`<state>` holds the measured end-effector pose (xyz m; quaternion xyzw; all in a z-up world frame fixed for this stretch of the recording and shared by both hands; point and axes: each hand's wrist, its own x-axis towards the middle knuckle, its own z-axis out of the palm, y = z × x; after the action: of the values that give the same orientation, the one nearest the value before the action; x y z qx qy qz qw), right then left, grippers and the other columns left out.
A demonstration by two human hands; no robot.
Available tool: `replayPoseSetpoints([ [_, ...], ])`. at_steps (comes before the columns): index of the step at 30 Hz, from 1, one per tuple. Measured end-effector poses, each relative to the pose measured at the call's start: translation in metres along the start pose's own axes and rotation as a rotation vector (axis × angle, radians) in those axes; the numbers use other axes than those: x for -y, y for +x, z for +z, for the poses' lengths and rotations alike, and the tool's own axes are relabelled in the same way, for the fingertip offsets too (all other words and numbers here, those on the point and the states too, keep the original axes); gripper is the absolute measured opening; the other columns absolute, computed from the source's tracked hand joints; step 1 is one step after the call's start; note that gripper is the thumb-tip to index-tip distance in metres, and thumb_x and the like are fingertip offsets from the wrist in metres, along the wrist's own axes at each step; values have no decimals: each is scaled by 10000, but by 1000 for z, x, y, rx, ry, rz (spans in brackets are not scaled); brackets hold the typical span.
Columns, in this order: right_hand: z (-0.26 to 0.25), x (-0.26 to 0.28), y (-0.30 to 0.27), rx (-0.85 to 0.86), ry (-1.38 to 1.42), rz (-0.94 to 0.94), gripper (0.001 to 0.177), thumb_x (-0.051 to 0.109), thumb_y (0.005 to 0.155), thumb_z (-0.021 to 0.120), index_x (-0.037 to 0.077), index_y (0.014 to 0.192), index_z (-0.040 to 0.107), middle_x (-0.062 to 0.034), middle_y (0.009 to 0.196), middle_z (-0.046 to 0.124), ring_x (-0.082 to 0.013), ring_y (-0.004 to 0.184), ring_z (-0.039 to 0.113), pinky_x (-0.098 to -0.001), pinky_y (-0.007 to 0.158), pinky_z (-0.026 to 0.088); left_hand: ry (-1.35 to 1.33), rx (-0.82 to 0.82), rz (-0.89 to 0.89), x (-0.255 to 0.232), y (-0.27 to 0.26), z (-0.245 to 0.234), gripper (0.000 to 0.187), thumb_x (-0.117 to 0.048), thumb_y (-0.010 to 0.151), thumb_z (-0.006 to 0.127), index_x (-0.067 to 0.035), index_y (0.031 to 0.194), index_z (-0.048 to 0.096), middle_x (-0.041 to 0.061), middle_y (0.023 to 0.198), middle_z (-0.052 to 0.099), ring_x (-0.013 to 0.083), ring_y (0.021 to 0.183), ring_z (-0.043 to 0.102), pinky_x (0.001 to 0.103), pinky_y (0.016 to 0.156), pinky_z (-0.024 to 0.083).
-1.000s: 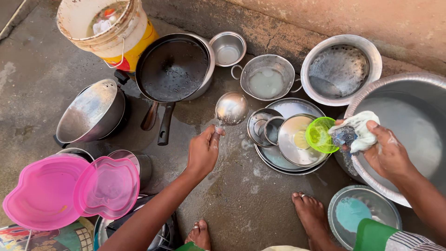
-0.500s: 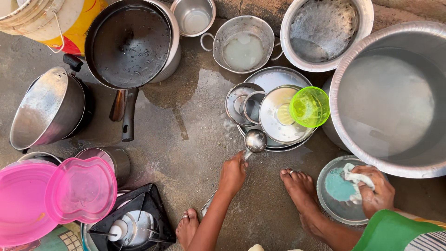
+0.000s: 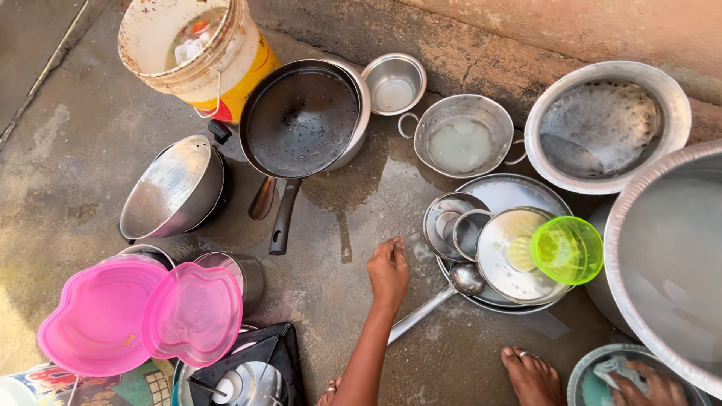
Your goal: The person washes metal plates, bowls, and a large pot by hand using a soapy sponge, rinsing them in a basin of water and setting them aside on the ground.
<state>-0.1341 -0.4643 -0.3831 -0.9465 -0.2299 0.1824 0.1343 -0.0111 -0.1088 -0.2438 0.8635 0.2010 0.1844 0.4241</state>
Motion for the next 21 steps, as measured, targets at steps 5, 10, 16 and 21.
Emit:
replayPoseSetpoints([
  [5,3,15,19,56,-193,268,338,457,984,487,466,1310,574,80,1332,651,-91,1200,660,-304,1067,519,175,-12,299,4,132,14,263,33,911,615,-11,1162,677,199,1120,663,396,1044,648,468,911,535],
  [10,-18,-6,44,-21,-214,224,322,439,963,519,430,1277,594,56,1278,668,-114,1141,669,-327,1019,526,589,92,552,27,274,91,652,31,886,583,3,1519,425,257,1451,502,422,1378,477,444,1124,433],
  [16,-33,-15,31,-49,-229,237,306,418,938,556,387,1236,617,27,1214,689,-142,1070,680,-354,962,536,914,229,326,96,329,154,489,-102,955,544,-73,1434,453,181,1484,492,378,1431,405,459,1139,369],
  [21,-22,-17,27,-83,-225,212,293,400,917,587,351,1202,637,2,1161,706,-166,1010,689,-377,914,543,937,309,304,75,306,128,299,-64,1030,504,-102,1316,578,144,1332,637,296,1348,546,458,1168,411],
])
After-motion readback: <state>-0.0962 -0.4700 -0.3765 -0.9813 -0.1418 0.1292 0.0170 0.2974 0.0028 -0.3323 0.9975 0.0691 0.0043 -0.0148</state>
